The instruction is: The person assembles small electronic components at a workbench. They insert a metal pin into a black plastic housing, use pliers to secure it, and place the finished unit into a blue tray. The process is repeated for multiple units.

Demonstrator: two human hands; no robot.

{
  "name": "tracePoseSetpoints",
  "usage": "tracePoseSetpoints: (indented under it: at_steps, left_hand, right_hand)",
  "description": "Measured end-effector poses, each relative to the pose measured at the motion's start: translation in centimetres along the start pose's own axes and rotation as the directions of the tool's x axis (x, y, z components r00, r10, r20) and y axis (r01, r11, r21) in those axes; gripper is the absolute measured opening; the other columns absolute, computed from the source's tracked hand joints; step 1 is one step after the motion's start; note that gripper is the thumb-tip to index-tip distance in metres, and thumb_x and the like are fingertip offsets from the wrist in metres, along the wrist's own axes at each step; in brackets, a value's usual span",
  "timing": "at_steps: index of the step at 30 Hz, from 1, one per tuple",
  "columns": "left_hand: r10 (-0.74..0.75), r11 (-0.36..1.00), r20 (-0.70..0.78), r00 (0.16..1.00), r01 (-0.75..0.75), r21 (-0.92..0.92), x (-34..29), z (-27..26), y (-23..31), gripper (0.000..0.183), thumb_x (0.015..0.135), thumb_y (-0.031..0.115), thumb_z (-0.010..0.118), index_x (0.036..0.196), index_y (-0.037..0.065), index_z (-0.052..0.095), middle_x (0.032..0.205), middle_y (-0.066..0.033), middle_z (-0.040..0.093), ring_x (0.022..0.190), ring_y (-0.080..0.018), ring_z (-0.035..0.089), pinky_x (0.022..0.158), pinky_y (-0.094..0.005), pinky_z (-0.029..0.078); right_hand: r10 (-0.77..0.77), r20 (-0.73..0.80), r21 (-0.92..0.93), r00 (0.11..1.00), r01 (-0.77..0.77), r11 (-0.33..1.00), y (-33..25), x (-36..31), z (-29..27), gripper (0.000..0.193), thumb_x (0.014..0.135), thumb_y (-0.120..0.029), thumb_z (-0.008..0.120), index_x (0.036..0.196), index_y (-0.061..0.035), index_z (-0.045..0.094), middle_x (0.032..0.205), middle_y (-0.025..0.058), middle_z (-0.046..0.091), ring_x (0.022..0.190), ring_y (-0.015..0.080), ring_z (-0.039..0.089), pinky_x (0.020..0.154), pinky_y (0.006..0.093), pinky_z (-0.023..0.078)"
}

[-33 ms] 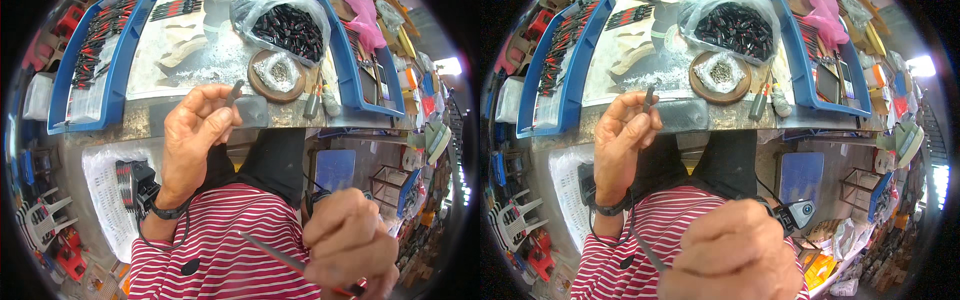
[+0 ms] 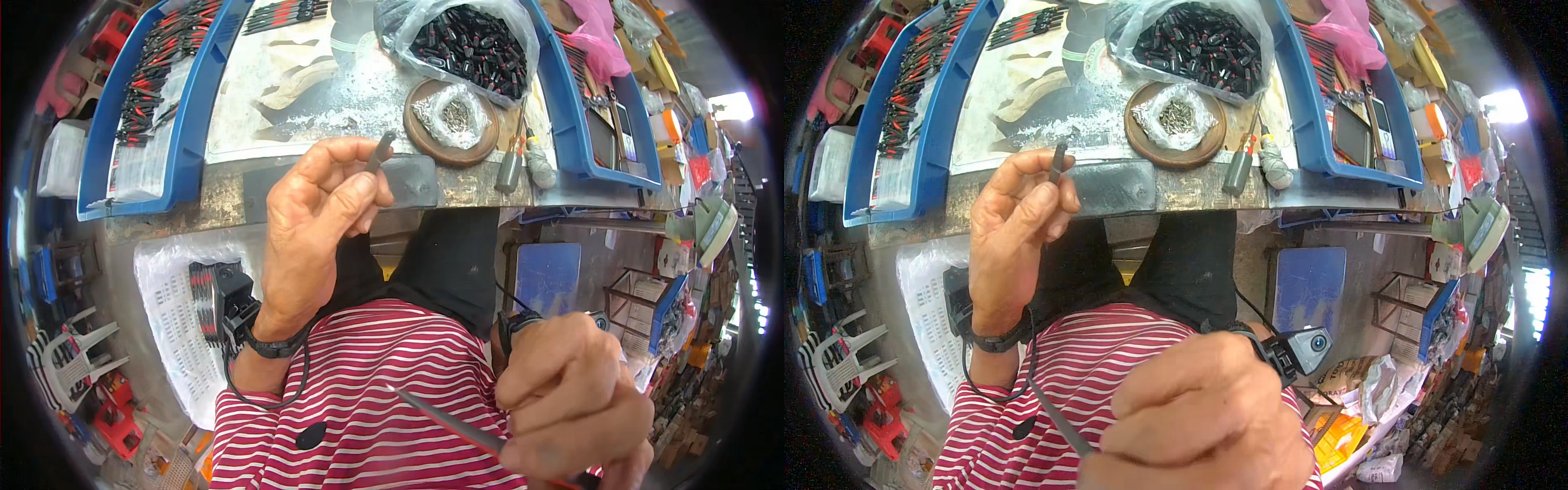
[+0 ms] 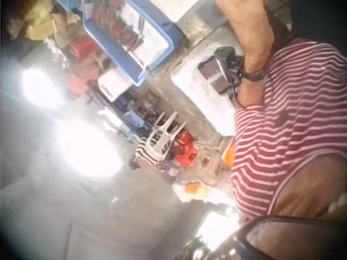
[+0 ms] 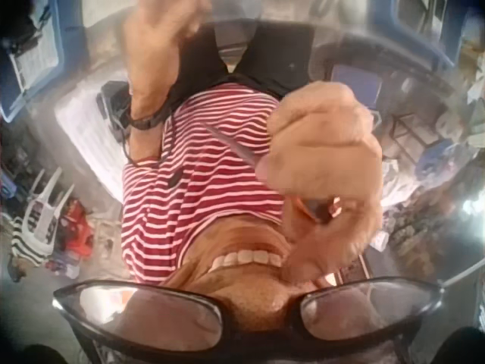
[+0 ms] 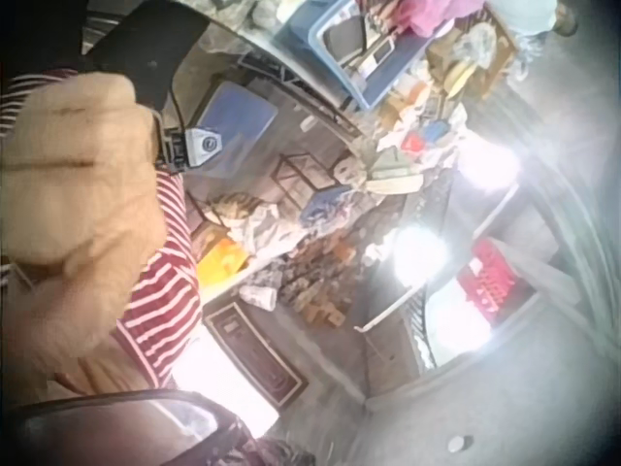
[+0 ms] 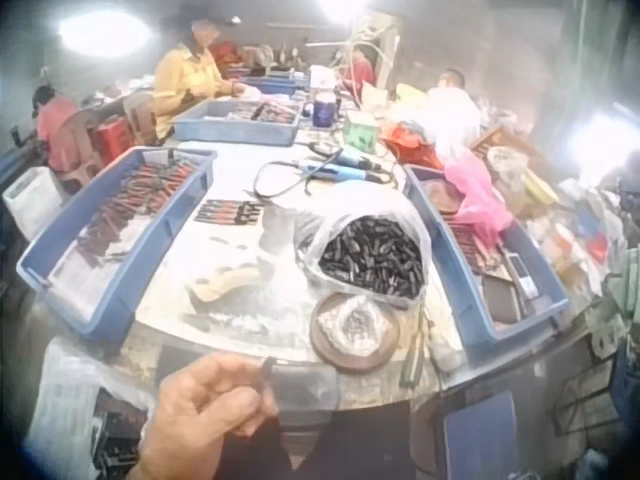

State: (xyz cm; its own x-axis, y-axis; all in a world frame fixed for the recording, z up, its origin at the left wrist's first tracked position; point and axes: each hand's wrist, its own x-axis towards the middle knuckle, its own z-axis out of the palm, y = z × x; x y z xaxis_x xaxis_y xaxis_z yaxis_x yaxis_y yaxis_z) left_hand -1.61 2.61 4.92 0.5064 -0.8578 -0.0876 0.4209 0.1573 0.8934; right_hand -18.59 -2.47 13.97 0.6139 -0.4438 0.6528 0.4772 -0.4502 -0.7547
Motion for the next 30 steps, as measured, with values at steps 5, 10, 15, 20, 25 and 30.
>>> tracePoseSetpoints:
  at_steps: [5, 10, 15, 20, 25, 30]
  left_hand:
    - [-0.019, 0.999, -0.012, 1.0, 0.019, 0.038, -0.1, -0.3, 0.1, 0.023, 0.089, 0.011, 0.056, 0.108, 0.0, 0.054, 0.075, -0.003, 0.058, 0.061, -0.0038, 0.043, 0.054, -0.0169, 0.032]
    - [-0.013, 0.998, -0.028, 1.0, 0.015, 0.069, -0.1, -0.2, 0.1, 0.021, 0.088, 0.013, 0.057, 0.105, 0.0, 0.056, 0.072, -0.0024, 0.057, 0.061, -0.0037, 0.044, 0.054, -0.0169, 0.032]
    - [-0.043, 0.997, -0.025, 0.999, 0.044, 0.063, -0.5, -0.1, 0.1, 0.02, 0.087, 0.012, 0.057, 0.102, -0.001, 0.056, 0.072, -0.0027, 0.056, 0.061, -0.0042, 0.045, 0.053, -0.0171, 0.032]
    - [-0.044, 0.996, 0.008, 0.999, 0.044, 0.078, -0.8, -0.2, 0.0, 0.019, 0.088, 0.011, 0.057, 0.101, -0.002, 0.056, 0.074, -0.0055, 0.058, 0.061, -0.006, 0.046, 0.055, -0.018, 0.036]
    - [-0.036, 0.996, 0.019, 0.999, 0.035, 0.079, -1.1, -0.1, -0.4, 0.019, 0.088, 0.011, 0.056, 0.102, -0.002, 0.055, 0.079, -0.0097, 0.062, 0.065, -0.0079, 0.051, 0.062, -0.0195, 0.041]
    - [-0.066, 0.997, 0.023, 0.998, 0.066, 0.03, -1.1, 0.0, -0.6, 0.018, 0.088, 0.011, 0.055, 0.101, -0.001, 0.053, 0.081, -0.0135, 0.064, 0.066, -0.0088, 0.052, 0.064, -0.0206, 0.043]
  right_hand:
    - [-0.255, 0.223, 0.231, 0.941, 0.203, 0.952, 1.9, -0.5, -2.1, 0.028, 0.075, -0.025, 0.068, 0.1, -0.0374, 0.064, 0.086, 0.0076, 0.059, 0.064, 0.0179, 0.053, 0.059, 0.0299, 0.046]
    - [0.057, -0.076, 0.121, 0.995, -0.048, 0.992, 0.1, 1.1, 0.7, 0.023, 0.073, -0.013, 0.064, 0.087, -0.0306, 0.068, 0.075, 0.0082, 0.058, 0.06, 0.0167, 0.052, 0.052, 0.0303, 0.043]
    - [-0.127, -0.167, 0.156, 0.978, 0.154, 0.976, 1.3, 0.5, 1.6, 0.022, 0.068, -0.004, 0.061, 0.082, -0.0198, 0.069, 0.076, 0.0111, 0.061, 0.055, 0.0172, 0.05, 0.047, 0.028, 0.04]
    - [-0.122, -0.07, 0.35, 0.99, 0.139, 0.926, 1.7, -0.3, 0.0, 0.013, 0.072, -0.007, 0.065, 0.083, -0.0115, 0.067, 0.081, 0.0118, 0.062, 0.053, 0.0142, 0.049, 0.046, 0.0267, 0.04]
    - [-0.051, 0.035, 0.51, 0.998, 0.026, 0.86, 1.4, -0.1, -0.6, 0.007, 0.075, -0.011, 0.066, 0.081, -0.0077, 0.062, 0.074, 0.0109, 0.06, 0.05, 0.0156, 0.05, 0.04, 0.0265, 0.039]
    - [-0.01, 0.193, 0.431, 0.981, -0.076, 0.899, 3.7, -0.4, -1.3, 0.012, 0.076, -0.012, 0.065, 0.071, -0.0032, 0.058, 0.063, 0.0116, 0.06, 0.042, 0.0211, 0.049, 0.034, 0.0275, 0.037]
